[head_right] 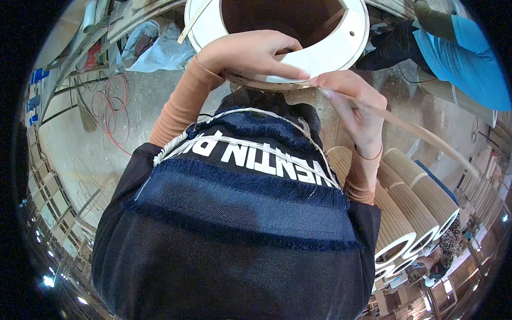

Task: Apply thin wooden trim pieces to the inner edge of a circular wooden frame using glue or adhesive.

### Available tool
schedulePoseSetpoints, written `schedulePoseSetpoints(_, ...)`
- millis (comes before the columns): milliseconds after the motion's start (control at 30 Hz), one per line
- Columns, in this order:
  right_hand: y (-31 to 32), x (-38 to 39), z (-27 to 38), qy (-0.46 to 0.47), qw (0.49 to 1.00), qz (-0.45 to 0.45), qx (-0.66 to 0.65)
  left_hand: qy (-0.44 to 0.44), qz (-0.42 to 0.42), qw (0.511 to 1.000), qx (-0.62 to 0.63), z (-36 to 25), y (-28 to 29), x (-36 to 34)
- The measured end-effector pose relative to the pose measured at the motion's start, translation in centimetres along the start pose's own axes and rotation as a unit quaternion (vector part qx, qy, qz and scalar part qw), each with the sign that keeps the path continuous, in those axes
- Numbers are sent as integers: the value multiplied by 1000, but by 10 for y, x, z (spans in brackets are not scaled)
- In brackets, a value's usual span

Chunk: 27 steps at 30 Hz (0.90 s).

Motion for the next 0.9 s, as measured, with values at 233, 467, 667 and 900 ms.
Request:
schedulePoseSetpoints(233,-7,-8,25,63,992,51,93,4,71,996,49,5,-3,1)
schedulePoseSetpoints(467,-17,-8,16,26,980,77,180,-2,-14,1000,0,-4,2,5)
schedulePoseSetpoints(667,-21,-8,-5,-19,968,93,232,17,-10,1000,7,0,-2,2)
schedulePoseSetpoints(900,-22,-9,-2,-44,958,115,260,29,4,1000,-13,3,-5,-1)
Point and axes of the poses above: each hand's wrist, its own x-axis away from the middle knuckle, its own y-axis out of the back of the hand, z = x × y, the point moved 8 cm from there along -x, towards the middle knuckle, and after that the axes turned 4 degrees about z, right-handed, at the moved point
